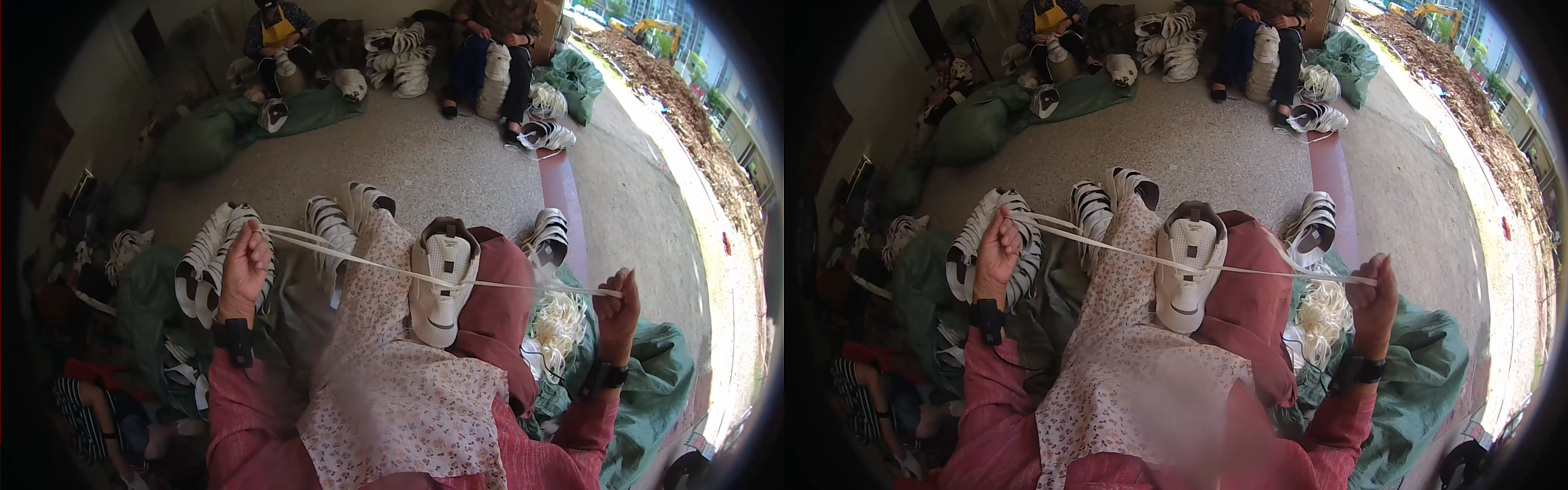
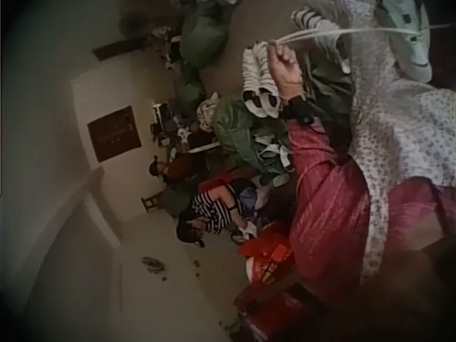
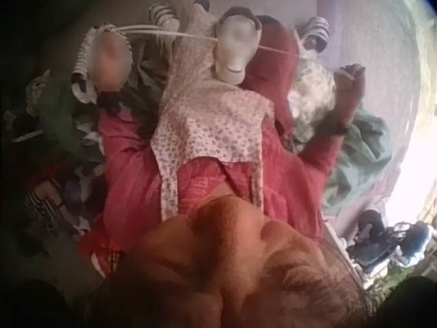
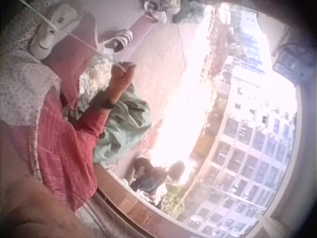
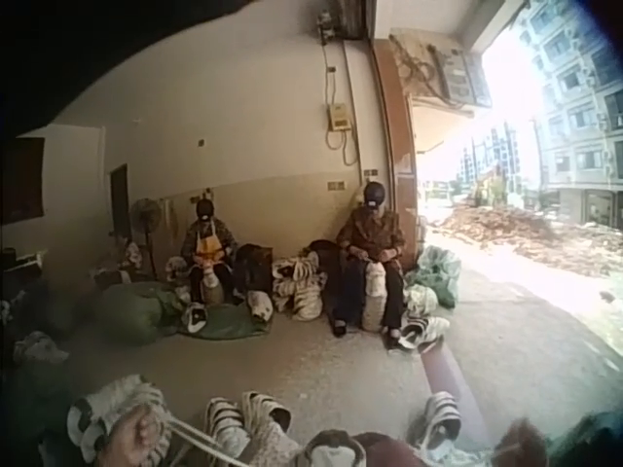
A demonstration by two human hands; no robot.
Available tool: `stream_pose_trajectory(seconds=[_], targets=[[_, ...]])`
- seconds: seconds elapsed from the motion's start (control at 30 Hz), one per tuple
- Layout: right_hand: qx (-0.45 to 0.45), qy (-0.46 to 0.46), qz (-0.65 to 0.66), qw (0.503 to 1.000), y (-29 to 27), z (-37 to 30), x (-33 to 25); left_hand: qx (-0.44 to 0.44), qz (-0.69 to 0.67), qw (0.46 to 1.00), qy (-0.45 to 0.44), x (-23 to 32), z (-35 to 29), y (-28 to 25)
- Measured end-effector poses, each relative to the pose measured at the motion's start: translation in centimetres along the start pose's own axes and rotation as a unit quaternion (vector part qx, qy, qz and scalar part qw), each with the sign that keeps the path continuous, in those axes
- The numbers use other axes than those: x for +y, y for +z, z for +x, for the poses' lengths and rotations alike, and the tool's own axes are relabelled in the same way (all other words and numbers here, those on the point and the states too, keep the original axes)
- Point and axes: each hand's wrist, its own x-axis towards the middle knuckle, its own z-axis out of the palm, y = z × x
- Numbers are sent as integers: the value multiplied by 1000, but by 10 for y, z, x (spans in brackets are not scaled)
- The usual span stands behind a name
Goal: Insert laces into the eyelets of a shoe.
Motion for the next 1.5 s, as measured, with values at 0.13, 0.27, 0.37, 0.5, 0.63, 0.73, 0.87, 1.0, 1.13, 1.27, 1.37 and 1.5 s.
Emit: stream_pose_trajectory(seconds=[0.13,0.27,0.37,0.5,0.63,0.73,0.87,1.0,1.13,1.27,1.37,1.5], targets=[[219,27,-286,932,-89,-57,-49,102,-15,992,74,39,-14,-66],[141,-284,-851,419,-161,-73,-20,166,-27,983,72,57,-13,-100],[133,55,-629,764,-32,-24,23,124,-70,987,79,76,-24,-112],[-140,-49,-662,735,57,26,74,-19,-80,991,103,97,-1,-65],[-272,-56,-637,719,112,59,111,-137,-119,978,103,132,16,39],[-392,-93,-620,673,116,83,132,-194,-74,970,130,151,15,106],[-440,-47,-634,634,114,94,146,-236,-15,960,152,158,9,145],[-393,-74,-690,604,122,80,151,-204,-20,966,157,169,7,124],[-346,-80,-698,621,128,61,158,-38,127,973,188,153,6,82],[-336,-72,-644,683,131,53,158,117,438,883,122,72,17,67],[-325,-70,-618,713,132,45,157,53,517,854,-19,-19,18,71],[-283,-63,-598,747,134,29,167,-162,588,792,24,-124,16,75]])
